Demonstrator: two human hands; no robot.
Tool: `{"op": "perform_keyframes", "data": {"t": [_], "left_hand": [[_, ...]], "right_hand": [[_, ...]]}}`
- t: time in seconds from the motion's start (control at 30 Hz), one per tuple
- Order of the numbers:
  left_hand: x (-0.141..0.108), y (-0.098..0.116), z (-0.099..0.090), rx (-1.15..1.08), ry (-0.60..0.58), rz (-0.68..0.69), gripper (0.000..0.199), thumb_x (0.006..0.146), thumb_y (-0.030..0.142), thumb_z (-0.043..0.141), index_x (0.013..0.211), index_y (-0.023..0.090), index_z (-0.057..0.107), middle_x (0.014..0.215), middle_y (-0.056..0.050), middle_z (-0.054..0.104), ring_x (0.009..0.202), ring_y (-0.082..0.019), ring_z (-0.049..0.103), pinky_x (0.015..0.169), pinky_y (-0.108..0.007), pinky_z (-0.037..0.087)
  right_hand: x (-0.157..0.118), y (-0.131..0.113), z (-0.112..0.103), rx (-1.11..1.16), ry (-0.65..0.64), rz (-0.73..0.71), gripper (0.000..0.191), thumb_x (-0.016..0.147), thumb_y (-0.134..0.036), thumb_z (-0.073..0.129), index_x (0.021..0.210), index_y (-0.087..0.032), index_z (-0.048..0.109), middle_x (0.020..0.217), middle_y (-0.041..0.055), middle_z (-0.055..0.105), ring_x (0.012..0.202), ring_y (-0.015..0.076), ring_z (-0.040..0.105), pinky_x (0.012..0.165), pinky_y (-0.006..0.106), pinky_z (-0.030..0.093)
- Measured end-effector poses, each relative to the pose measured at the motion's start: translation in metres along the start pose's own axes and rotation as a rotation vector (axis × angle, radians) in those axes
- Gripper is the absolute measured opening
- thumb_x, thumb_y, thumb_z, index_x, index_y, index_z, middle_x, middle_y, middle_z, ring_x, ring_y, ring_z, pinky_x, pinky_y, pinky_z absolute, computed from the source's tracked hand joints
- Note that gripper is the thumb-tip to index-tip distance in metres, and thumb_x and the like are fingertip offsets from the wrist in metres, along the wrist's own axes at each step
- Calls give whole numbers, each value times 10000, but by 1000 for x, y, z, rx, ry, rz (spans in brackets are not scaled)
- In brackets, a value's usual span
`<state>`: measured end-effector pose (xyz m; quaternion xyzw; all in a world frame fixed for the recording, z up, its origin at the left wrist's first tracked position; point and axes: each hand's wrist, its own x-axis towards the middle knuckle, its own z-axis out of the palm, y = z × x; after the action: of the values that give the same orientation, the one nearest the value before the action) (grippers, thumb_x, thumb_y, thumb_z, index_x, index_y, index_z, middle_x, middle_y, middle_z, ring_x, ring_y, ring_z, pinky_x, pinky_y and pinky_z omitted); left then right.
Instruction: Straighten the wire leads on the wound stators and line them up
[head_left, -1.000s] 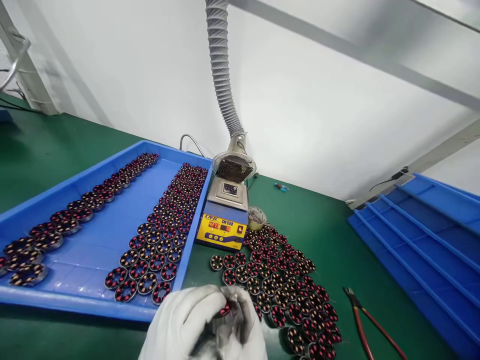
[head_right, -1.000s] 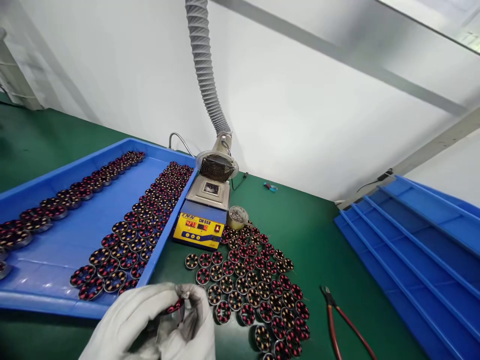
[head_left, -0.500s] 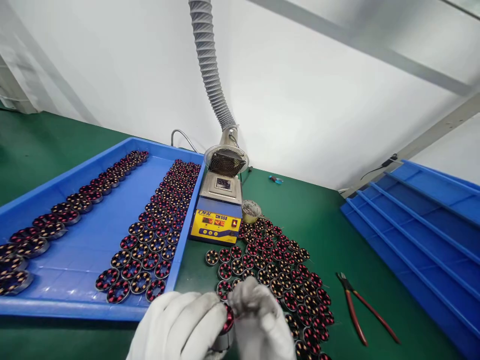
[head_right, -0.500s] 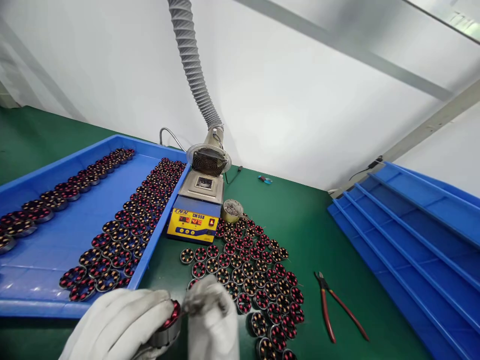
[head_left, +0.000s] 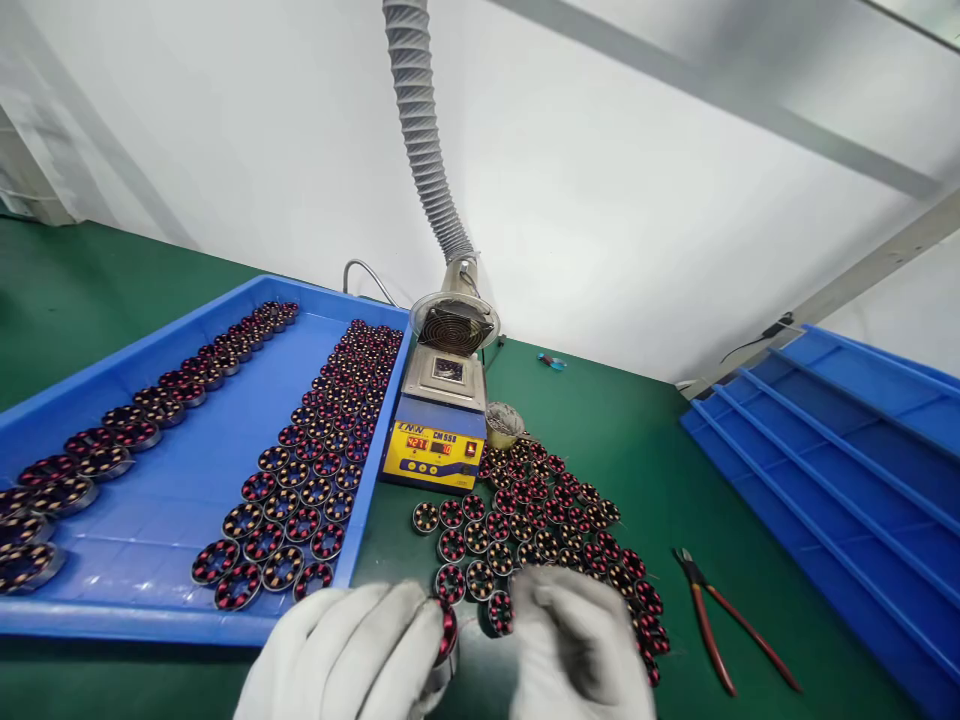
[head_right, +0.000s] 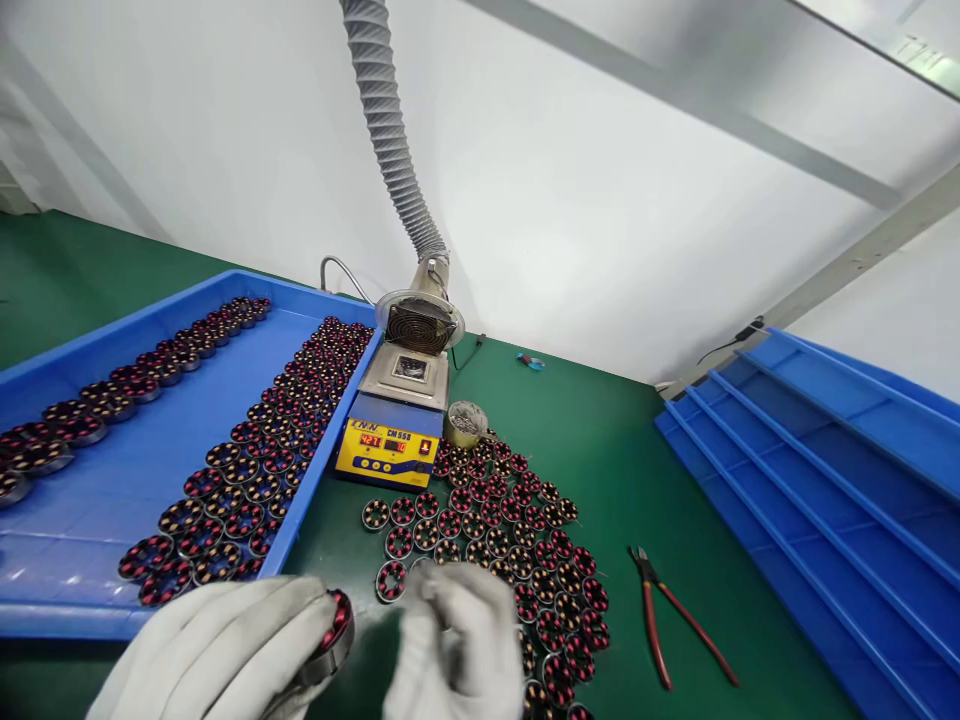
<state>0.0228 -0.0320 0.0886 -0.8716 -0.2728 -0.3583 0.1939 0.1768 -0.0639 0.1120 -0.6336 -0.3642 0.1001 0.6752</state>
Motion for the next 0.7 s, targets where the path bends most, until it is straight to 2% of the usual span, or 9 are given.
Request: {"op": "perform_keyframes", "data": {"t": [0.07,0.1,0.13,0.23,0.3,0.43,0.5,0.6,0.7], "left_hand": [[0,-4,-1,-18,0,-7,182,917,164,451,1010,132,604,923,-57,698,794,-188,619,770,-372,371],[0,-5,-1,-24,-3,-7,185,913,168,449,1008,131,604,919,-59,696,790,-191,616,765,-369,371],[0,-7,-1,-24,-4,-9,185,903,172,457,1007,129,604,918,-62,694,792,-197,614,764,-369,372],[-1,-8,1,-22,-9,-20,233,860,159,480,1060,122,594,965,-74,683,838,-222,614,782,-379,385],[2,-7,2,-96,-6,-71,262,886,179,453,1115,126,568,997,-61,676,874,-203,619,782,-351,423],[14,-9,3,-381,-24,-216,269,982,358,361,1086,198,551,989,6,680,872,-101,630,719,-196,508],[20,-12,5,-510,-22,-272,250,977,384,356,1035,267,569,995,41,675,907,-95,624,769,-178,513],[25,-15,8,-744,30,-466,216,922,297,417,858,300,623,908,57,679,948,-122,617,832,-192,511],[22,-16,6,-935,104,-764,203,852,189,467,783,267,641,897,38,686,899,-123,643,789,-140,510]], "right_hand": [[5,2,-5,-74,120,-9,123,645,-195,774,630,-263,672,725,19,632,675,164,581,593,258,468],[7,4,-6,-30,63,36,109,643,-229,779,630,-255,674,721,22,641,675,164,590,598,256,480],[8,6,-5,70,-62,118,109,634,-275,787,657,-250,683,735,28,660,680,169,606,602,261,495],[2,12,1,414,-508,530,316,580,-368,815,843,-232,705,868,71,716,752,207,663,672,307,542],[-5,15,8,503,-631,712,393,581,-406,811,902,-209,697,907,91,720,801,223,674,755,342,541],[-17,29,20,637,-611,786,446,546,-417,826,905,-197,680,911,95,714,867,249,672,835,404,516],[-19,38,24,717,-578,815,476,486,-391,859,887,-207,680,930,89,713,896,248,666,844,398,512],[-17,41,25,788,-644,884,506,425,-384,884,855,-200,691,890,74,722,838,219,676,813,366,524],[-12,28,18,858,-768,1041,476,495,-375,862,912,-231,685,836,38,729,699,175,687,679,316,544]]}}
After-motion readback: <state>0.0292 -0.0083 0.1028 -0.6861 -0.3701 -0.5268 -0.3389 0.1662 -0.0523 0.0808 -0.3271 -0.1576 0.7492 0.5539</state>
